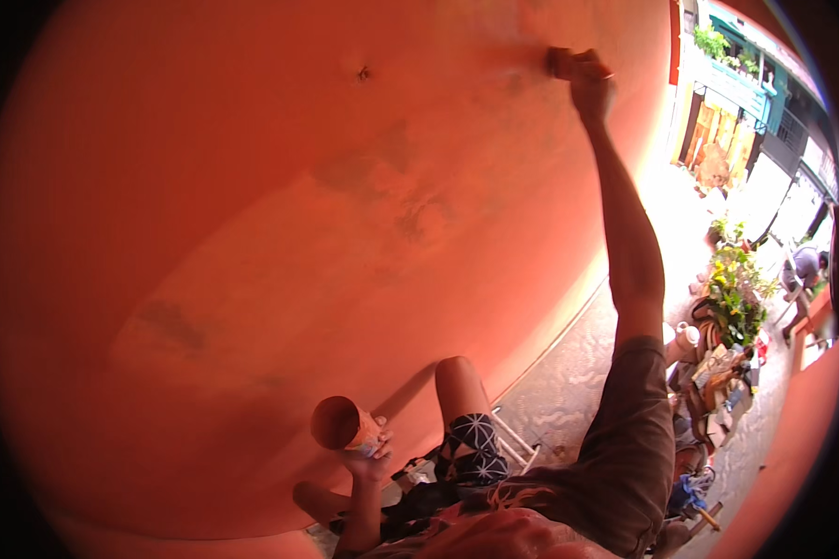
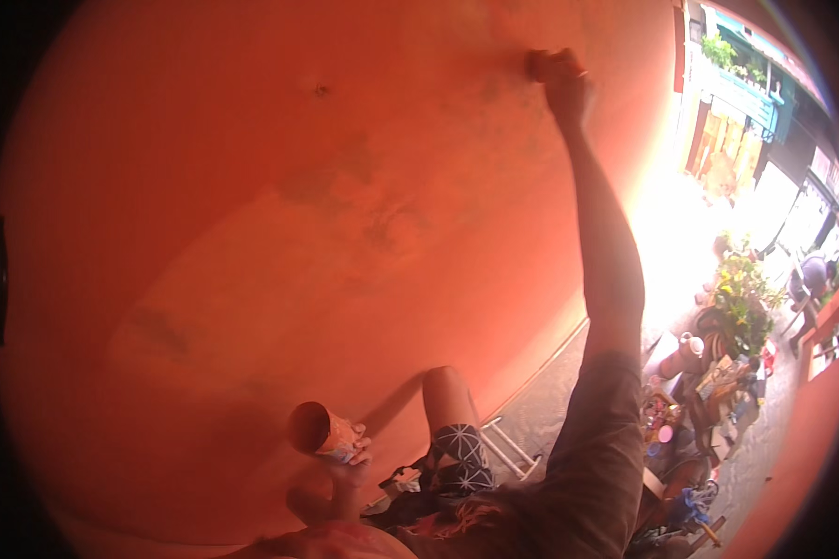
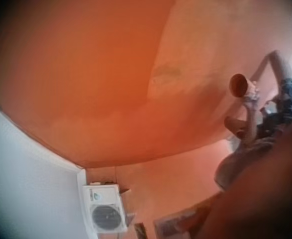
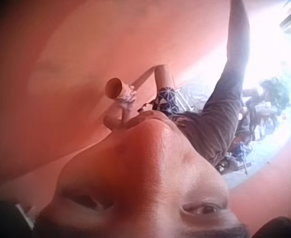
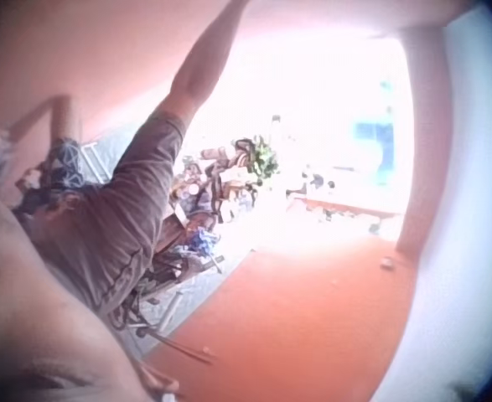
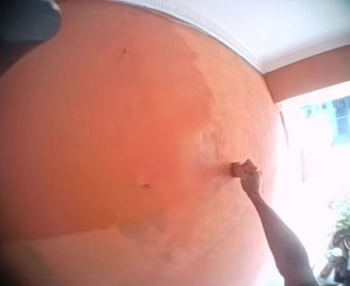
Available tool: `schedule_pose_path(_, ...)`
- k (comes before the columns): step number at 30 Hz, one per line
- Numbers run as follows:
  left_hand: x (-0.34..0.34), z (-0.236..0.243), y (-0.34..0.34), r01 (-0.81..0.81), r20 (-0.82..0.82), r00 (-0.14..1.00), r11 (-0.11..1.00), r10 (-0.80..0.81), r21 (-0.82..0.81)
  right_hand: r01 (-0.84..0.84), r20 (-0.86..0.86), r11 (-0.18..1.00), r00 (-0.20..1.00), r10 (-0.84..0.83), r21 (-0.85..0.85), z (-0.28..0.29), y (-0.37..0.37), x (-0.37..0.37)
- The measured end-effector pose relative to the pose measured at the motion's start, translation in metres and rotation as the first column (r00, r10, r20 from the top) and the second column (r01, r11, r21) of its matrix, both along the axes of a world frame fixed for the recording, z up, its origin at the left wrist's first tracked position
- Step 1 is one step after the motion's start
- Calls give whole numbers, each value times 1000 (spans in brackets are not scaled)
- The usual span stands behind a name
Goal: The person paints a ceiling using a paintbrush and a small container of paint. They repeatedly dip the brush into the container and apply paint to the ceiling surface in broad strokes.
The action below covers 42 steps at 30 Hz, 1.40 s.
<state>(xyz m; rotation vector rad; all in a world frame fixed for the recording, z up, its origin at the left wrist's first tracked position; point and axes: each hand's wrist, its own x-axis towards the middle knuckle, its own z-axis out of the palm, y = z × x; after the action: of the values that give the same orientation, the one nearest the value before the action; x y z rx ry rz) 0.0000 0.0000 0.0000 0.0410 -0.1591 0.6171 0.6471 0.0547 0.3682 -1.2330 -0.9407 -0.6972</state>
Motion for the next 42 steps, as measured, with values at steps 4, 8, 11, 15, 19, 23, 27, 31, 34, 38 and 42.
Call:
schedule_pose_path(4, -36, 26, 29, -26, -111, 994, 999, 24, -25, 14, 103, 998, 994, -19, 57, 19, -2, -138)
schedule_pose_path(8, -55, 57, 35, -57, -164, 985, 998, 59, 14, -577, 84, 815, 811, 579, -45, 30, -32, -226)
schedule_pose_path(11, -53, 59, 39, -42, -150, 988, 999, 47, 35, -626, -24, 758, 768, 640, 184, 11, -11, -164)
schedule_pose_path(15, -54, 44, 25, -28, -115, 993, 996, 37, 80, -274, -206, 876, 903, 376, 396, -20, -18, -42)
schedule_pose_path(19, -62, 24, 11, -73, -141, 987, 996, 80, 54, 296, -467, 953, 854, -230, 71, -9, -38, -51)
schedule_pose_path(23, -53, 11, 12, -98, -116, 988, 994, 102, 43, 289, -46, 954, 957, -286, 82, -34, 5, -94)
schedule_pose_path(27, -48, 3, 16, -116, -102, 988, 992, 120, 43, -260, 135, 958, 961, 243, 123, -51, 14, -237)
schedule_pose_path(31, -48, 0, 16, -153, -97, 983, 988, 153, 9, -750, 275, 616, 556, 784, -240, -38, -20, -350)
schedule_pose_path(34, -48, -2, 13, -176, -78, 981, 984, 175, -2, -560, 117, 825, 817, 565, -74, -84, 24, -267)
schedule_pose_path(38, -46, -18, 15, -201, -52, 978, 979, 202, 27, -332, -55, 896, 930, 362, 295, -86, 20, -129)
schedule_pose_path(42, -41, 6, -12, -254, -79, 965, 966, 250, -44, 20, -50, 944, 999, -4, 329, -56, -20, -26)
